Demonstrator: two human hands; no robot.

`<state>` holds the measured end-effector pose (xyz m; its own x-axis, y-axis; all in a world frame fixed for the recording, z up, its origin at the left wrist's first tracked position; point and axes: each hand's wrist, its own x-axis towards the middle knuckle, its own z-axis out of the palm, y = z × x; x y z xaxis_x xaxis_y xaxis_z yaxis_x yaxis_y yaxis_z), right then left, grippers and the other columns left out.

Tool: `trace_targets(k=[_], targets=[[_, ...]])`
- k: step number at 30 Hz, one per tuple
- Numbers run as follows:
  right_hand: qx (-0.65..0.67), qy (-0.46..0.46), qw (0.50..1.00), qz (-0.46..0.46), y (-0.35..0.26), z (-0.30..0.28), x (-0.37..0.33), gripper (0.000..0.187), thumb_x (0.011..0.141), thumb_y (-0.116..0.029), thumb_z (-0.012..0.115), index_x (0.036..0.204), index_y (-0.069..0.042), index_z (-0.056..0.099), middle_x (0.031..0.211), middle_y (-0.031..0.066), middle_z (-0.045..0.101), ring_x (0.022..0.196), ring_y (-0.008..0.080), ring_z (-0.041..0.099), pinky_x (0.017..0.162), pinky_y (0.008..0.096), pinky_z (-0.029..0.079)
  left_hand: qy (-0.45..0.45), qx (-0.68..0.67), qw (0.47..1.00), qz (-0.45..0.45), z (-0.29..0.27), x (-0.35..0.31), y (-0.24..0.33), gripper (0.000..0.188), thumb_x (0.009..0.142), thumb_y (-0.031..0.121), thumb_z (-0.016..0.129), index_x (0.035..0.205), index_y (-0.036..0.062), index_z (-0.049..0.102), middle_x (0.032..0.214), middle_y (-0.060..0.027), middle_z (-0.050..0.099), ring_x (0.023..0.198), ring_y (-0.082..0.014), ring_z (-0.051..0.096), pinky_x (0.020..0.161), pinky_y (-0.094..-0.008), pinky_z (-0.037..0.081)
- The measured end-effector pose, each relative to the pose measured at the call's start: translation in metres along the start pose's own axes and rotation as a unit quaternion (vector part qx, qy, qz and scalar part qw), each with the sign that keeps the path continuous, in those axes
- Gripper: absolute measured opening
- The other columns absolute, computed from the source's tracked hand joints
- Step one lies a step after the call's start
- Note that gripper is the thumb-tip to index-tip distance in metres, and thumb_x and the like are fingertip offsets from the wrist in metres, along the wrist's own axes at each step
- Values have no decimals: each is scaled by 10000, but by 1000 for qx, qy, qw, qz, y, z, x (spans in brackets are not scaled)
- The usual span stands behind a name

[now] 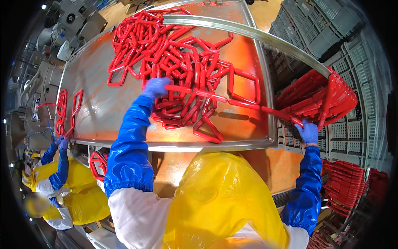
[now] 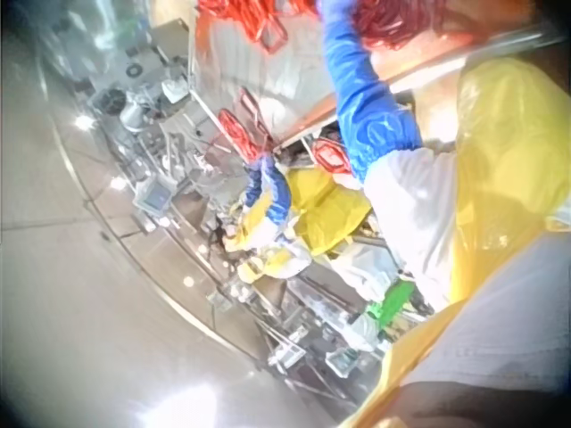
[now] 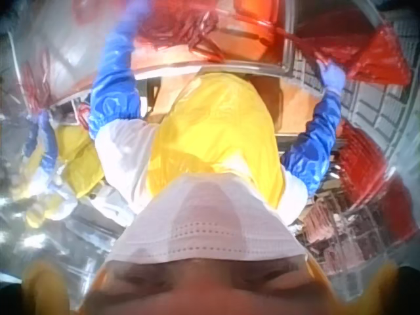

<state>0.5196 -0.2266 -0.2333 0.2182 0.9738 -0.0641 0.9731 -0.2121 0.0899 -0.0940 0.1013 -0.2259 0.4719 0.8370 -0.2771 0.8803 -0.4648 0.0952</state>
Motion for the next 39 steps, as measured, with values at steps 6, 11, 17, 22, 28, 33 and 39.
trace_targets(k=[6,11,17,22,28,33,39], targets=[[109,-28,990,-80,-72,19,32,370,839,-451,595,946,-97,592,784,167,645,751,391,624,665,506,477,94,-630,770,-44,-38,30,-68,192,850,225,600,948,60,609,778,-57,628,625,-188,621,551,-321,530],[164,-35,983,-68,-109,27,42,301,840,-378,614,953,-99,608,928,152,645,858,363,624,719,487,487,266,-571,774,57,-185,60,1,265,906,299,574,1063,94,632,880,-3,657,616,-105,546,550,-245,461],[79,86,991,-67,-109,49,53,272,857,-272,579,1071,-105,591,1027,104,606,985,285,585,882,437,443,377,-439,808,111,-269,28,147,216,913,245,605,1062,98,660,907,26,661,599,-38,440,552,-199,384],[253,173,951,-27,-95,30,43,440,870,-319,594,1225,-65,539,1170,141,576,1113,323,537,969,442,404,64,-621,744,237,-227,46,367,324,890,234,631,1158,63,571,913,-19,610,655,-83,541,538,-234,462],[722,254,636,-97,-186,-59,75,647,860,-195,657,1395,-48,325,1332,168,446,1237,255,460,1041,390,355,-33,-772,570,279,-200,84,459,283,906,90,594,1158,3,498,995,-116,602,825,-175,618,730,-323,565],[617,382,687,-37,-178,-31,95,494,893,-160,632,1301,-37,381,1250,151,475,1158,247,488,992,363,383,-126,-845,440,277,-193,117,475,236,923,70,560,1139,15,486,1025,-160,598,953,-277,637,888,-425,562],[814,303,489,74,-144,-75,55,283,942,-233,601,1114,-22,525,882,5,573,695,73,501,590,227,432,18,-648,622,439,-165,73,478,355,945,156,531,1266,40,435,1125,-82,539,938,-161,588,842,-295,515]])
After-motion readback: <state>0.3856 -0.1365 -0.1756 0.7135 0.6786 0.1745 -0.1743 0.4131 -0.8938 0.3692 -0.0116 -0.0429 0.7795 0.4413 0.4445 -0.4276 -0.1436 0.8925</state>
